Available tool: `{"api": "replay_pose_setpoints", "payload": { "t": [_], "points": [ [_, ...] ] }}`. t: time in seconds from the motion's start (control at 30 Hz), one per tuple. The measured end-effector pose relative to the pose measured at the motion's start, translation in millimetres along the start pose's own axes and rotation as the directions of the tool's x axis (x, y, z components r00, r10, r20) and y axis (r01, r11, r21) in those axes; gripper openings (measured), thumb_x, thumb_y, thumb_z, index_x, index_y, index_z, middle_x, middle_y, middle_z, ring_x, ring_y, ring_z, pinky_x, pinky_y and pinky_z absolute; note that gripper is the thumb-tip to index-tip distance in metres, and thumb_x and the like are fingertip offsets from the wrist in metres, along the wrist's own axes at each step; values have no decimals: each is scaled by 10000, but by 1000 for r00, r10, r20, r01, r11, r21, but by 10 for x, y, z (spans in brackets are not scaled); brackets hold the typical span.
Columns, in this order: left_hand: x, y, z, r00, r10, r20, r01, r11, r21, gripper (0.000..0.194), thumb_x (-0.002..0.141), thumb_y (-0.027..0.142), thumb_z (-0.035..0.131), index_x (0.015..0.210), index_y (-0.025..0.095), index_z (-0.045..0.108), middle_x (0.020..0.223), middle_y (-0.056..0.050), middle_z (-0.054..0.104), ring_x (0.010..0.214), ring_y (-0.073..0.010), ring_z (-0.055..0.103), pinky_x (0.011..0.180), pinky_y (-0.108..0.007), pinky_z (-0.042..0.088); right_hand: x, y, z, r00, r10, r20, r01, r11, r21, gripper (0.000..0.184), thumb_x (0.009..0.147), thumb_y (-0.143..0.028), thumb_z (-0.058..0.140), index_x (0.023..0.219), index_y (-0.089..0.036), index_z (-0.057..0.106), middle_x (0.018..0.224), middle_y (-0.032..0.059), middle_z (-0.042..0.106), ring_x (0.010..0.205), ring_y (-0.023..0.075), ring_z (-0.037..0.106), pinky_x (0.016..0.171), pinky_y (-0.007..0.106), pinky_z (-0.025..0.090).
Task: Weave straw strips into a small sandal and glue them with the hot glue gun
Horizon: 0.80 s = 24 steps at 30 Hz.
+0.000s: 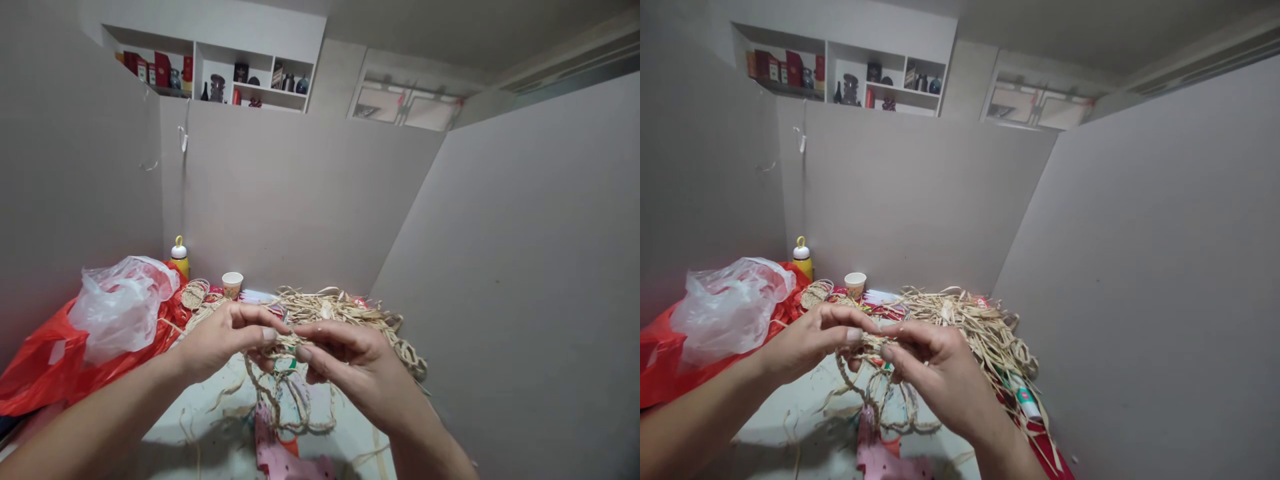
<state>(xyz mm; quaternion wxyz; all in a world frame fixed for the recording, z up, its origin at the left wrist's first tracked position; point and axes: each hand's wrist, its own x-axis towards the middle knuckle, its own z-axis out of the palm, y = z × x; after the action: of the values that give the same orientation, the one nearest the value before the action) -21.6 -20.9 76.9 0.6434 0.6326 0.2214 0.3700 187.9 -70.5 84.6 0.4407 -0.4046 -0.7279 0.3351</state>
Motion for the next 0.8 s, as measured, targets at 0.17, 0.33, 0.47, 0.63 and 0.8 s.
{"api": "replay_pose_setpoints", "payload": {
  "t": [0.17,0.33,0.47,0.63,0.8],
  "points": [
    [18,-16,-35,999,-3,-34,2,1000,-22,347,798,390,722,1050,174,618,731,-31,693,646,-149,683,619,-264,510,16,-42,2,991,20,-134,-7,995,97,124,762,-272,756,862,-205,786,642,17,702,525,116,635,495,210,554],
    [28,-19,-31,999,-34,-8,33,999,-33,399,692,268,821,1007,154,604,738,-35,707,620,-131,652,627,-271,504,41,-58,6,986,0,-168,18,994,107,132,742,-245,762,865,-217,800,614,15,710,509,121,645,487,208,573],
    [14,3,5,999,0,-48,-1,1000,-20,305,696,254,818,912,140,634,678,-17,695,598,-114,633,595,-236,482,36,-45,6,986,-26,-162,39,996,75,111,762,-239,755,859,-228,808,557,4,686,494,115,632,473,193,555],
    [-5,20,16,999,19,-32,-20,1000,-9,242,702,266,817,851,123,690,676,-30,712,598,-106,642,587,-216,495,0,-60,-24,994,-59,-91,62,998,30,78,799,-237,731,830,-222,802,568,6,680,483,103,606,450,180,512],
    [9,2,-14,1000,-19,-1,19,998,-53,185,695,234,819,792,138,695,627,-20,719,564,-118,658,568,-226,520,-33,-63,-67,999,-31,-33,31,999,17,75,808,-224,719,807,-202,790,557,6,661,482,109,611,451,188,488]
  ]
}}
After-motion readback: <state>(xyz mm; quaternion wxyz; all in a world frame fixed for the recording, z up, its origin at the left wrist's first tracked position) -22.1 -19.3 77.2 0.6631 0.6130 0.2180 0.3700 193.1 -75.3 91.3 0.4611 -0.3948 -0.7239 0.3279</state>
